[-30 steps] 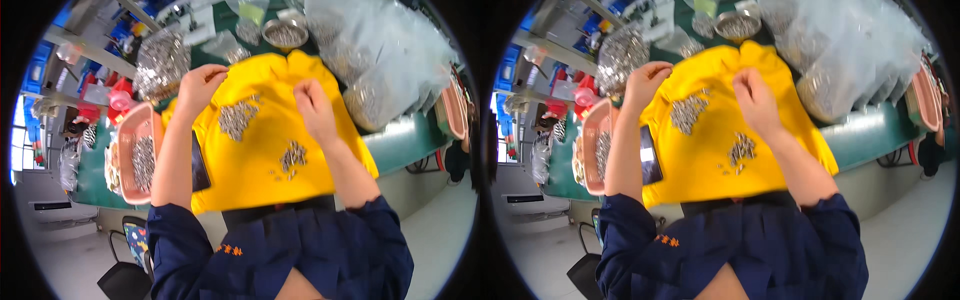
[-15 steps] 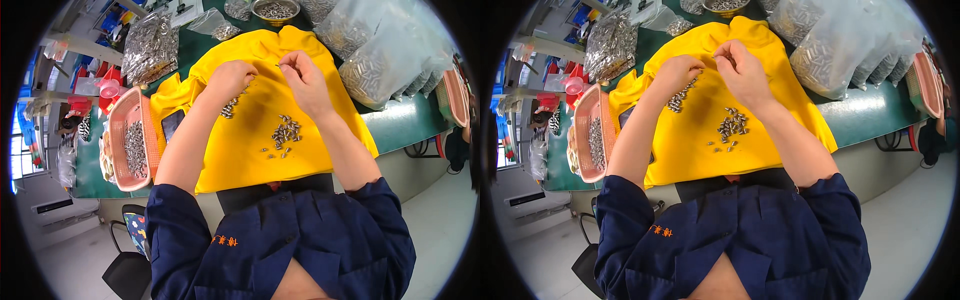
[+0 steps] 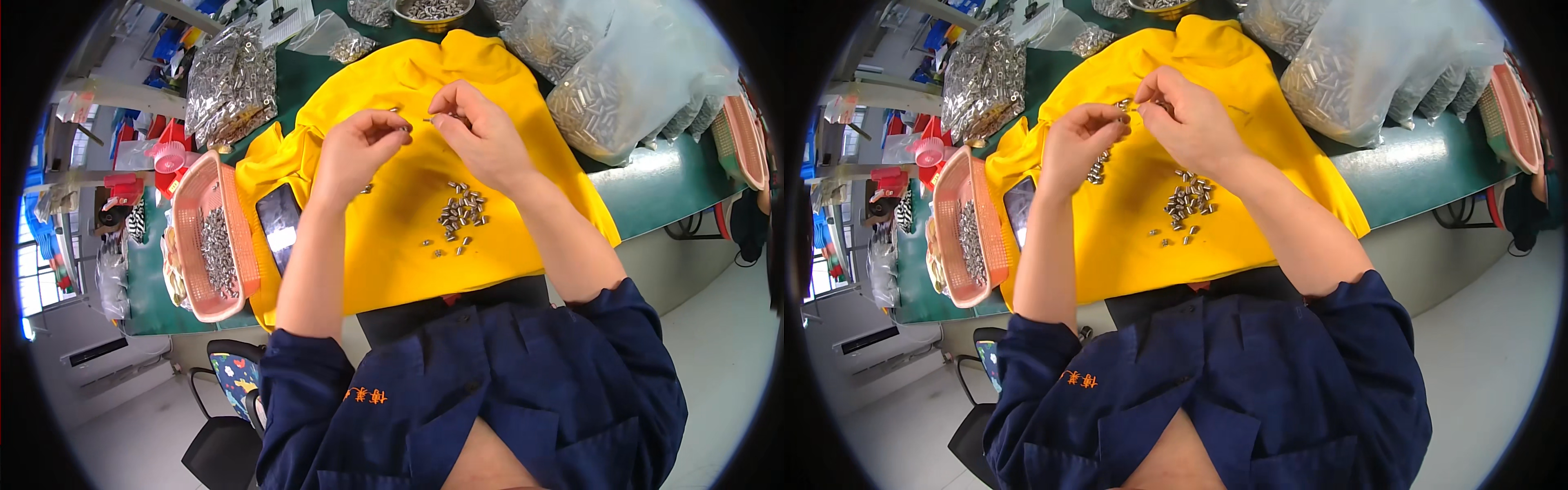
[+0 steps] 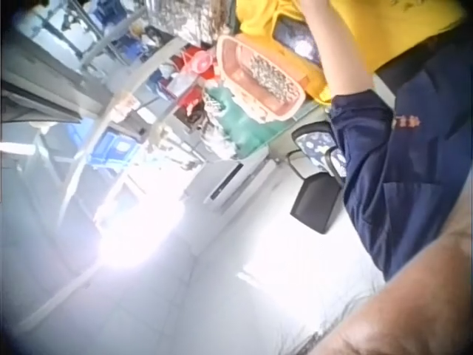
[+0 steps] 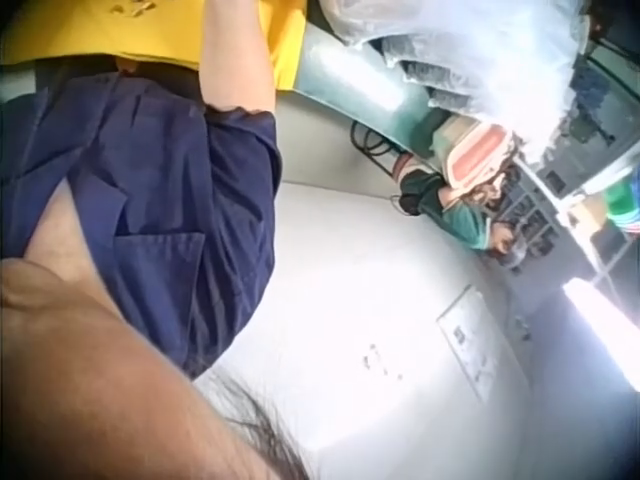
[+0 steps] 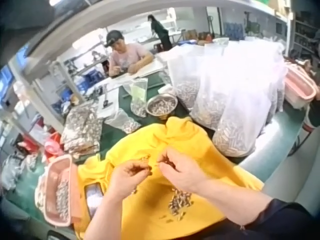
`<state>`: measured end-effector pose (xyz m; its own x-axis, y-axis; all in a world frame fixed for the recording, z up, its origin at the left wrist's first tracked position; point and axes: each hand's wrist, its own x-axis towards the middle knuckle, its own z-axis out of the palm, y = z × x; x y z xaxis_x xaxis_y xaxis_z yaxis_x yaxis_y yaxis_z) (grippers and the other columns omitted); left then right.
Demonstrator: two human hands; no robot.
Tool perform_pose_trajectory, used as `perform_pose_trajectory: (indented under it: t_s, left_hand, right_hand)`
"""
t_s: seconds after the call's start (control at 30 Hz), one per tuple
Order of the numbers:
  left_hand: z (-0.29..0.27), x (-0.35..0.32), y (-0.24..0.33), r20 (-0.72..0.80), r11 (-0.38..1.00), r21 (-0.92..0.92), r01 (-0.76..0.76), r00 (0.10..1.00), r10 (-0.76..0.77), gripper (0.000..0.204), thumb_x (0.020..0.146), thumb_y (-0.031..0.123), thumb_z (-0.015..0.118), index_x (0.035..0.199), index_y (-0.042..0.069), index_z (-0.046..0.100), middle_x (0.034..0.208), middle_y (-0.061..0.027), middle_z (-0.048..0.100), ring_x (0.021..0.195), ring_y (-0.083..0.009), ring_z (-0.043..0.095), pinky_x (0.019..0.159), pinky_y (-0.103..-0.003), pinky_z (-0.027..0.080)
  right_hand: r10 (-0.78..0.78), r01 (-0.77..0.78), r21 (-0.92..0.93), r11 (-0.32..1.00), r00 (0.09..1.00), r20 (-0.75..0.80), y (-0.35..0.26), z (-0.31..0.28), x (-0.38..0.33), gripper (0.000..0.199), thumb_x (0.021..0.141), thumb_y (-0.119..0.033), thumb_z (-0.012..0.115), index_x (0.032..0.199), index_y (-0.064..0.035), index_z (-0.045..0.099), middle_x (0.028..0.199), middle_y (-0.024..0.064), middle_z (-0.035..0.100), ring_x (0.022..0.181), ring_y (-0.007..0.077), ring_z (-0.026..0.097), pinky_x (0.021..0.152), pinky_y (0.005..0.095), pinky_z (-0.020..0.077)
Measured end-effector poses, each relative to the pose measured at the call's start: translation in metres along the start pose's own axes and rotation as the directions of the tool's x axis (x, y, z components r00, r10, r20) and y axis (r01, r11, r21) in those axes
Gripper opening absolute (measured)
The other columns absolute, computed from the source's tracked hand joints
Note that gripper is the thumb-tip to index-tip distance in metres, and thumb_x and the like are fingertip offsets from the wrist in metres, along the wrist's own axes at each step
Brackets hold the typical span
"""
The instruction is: Sorting and inspecting small metal hardware components on a workbench.
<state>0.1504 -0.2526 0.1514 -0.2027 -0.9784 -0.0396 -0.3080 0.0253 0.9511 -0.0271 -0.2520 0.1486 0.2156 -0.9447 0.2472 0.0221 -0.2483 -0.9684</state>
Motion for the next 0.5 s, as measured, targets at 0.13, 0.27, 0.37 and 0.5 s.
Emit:
perform_pose_trajectory:
  t_s: [0.13, 0.27, 0.37, 0.5]
  left_hand:
    - [0.01, -0.023, -0.013, -0.021, 0.877, -0.48, 0.012, 0.999, -0.025, 0.016, 0.074, -0.002, 0.06, 0.089, -0.002, 0.058, 0.081, -0.0062, 0.061, 0.073, -0.0123, 0.058, 0.069, -0.022, 0.047]
    - [0.011, -0.027, -0.017, -0.033, 0.852, -0.524, -0.009, 0.999, -0.009, 0.016, 0.074, -0.004, 0.059, 0.09, -0.002, 0.058, 0.082, -0.0069, 0.061, 0.075, -0.0128, 0.059, 0.07, -0.023, 0.048]
    - [0.013, -0.027, -0.018, -0.037, 0.848, -0.53, -0.012, 0.999, -0.009, 0.016, 0.074, -0.004, 0.059, 0.09, -0.002, 0.058, 0.083, -0.0071, 0.061, 0.075, -0.0132, 0.059, 0.07, -0.023, 0.048]
    - [0.013, -0.027, -0.021, -0.031, 0.833, -0.554, -0.019, 1.0, 0.002, 0.016, 0.074, -0.004, 0.059, 0.09, -0.002, 0.059, 0.083, -0.0068, 0.061, 0.075, -0.0128, 0.059, 0.071, -0.023, 0.048]
  right_hand:
    - [0.051, -0.029, -0.117, 0.993, 0.98, 0.192, -0.008, 0.003, -0.004, 0.005, 0.076, -0.007, 0.048, 0.08, -0.0032, 0.048, 0.064, -0.0004, 0.045, 0.058, 0.0069, 0.04, 0.052, 0.0206, 0.0346]
    - [0.042, -0.016, -0.112, 0.994, 0.97, 0.238, -0.008, 0.008, -0.005, 0.007, 0.073, -0.008, 0.048, 0.077, -0.0024, 0.048, 0.061, 0.0033, 0.048, 0.054, 0.0107, 0.043, 0.051, 0.0241, 0.0372]
    - [0.059, -0.02, -0.143, 0.989, 0.96, 0.273, -0.006, 0.007, -0.005, 0.004, 0.076, -0.006, 0.048, 0.079, -0.0032, 0.047, 0.065, -0.002, 0.044, 0.058, 0.0047, 0.038, 0.051, 0.0193, 0.0325]
    - [0.035, 0.009, -0.168, 0.986, 0.965, 0.261, -0.007, 0.007, -0.006, 0.004, 0.076, -0.006, 0.048, 0.079, -0.0031, 0.047, 0.063, -0.0016, 0.043, 0.056, 0.0052, 0.037, 0.05, 0.0195, 0.0325]
